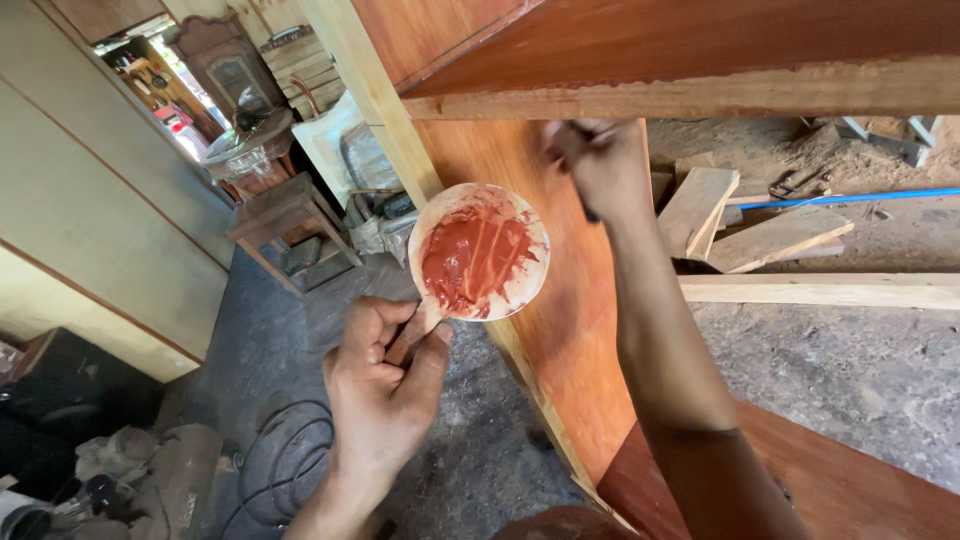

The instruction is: The person applies reddish-brown wood stain to the interior panels and frame edges of an unfinished wooden cabinet using a small brush, holding a small bowl of stain in one hand. They move around the cabinet and later sit on the floor to reach and stain the lower rails and edges.

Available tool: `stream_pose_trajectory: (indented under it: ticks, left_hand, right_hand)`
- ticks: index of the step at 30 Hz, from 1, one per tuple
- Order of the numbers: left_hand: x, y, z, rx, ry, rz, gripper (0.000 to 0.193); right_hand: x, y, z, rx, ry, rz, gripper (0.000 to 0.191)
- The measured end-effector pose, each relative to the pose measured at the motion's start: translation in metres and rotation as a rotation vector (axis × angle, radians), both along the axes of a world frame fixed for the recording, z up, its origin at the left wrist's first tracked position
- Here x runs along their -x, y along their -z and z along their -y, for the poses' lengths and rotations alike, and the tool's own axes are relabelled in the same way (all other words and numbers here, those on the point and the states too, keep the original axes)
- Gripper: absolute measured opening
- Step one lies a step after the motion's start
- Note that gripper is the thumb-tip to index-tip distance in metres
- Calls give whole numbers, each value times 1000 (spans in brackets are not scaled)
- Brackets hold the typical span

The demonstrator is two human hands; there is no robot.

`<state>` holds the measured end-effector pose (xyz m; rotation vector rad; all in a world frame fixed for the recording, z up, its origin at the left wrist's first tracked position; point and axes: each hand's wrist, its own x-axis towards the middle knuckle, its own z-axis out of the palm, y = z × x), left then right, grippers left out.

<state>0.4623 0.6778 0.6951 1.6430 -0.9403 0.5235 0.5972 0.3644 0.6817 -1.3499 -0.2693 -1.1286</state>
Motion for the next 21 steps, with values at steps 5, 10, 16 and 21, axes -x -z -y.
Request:
stream_pose_trajectory:
  ticks: [5,10,16,21]
  left_hand:
    - [0,0,3,-59,-63,5,20]
    - [-5,0,4,-48,-93,3,21]
    - [-4,4,5,-68,-116,-46,20]
    - [-5,-1,8,-20,-27,-51,18]
  right_hand:
    - [-22,5,-8,-58,301,62,7]
    - [-28,40,-34,156,234,215,20]
    - [-76,-8,87,-44,575,-204,14]
    - [-95,-21,83,27,576,-209,13]
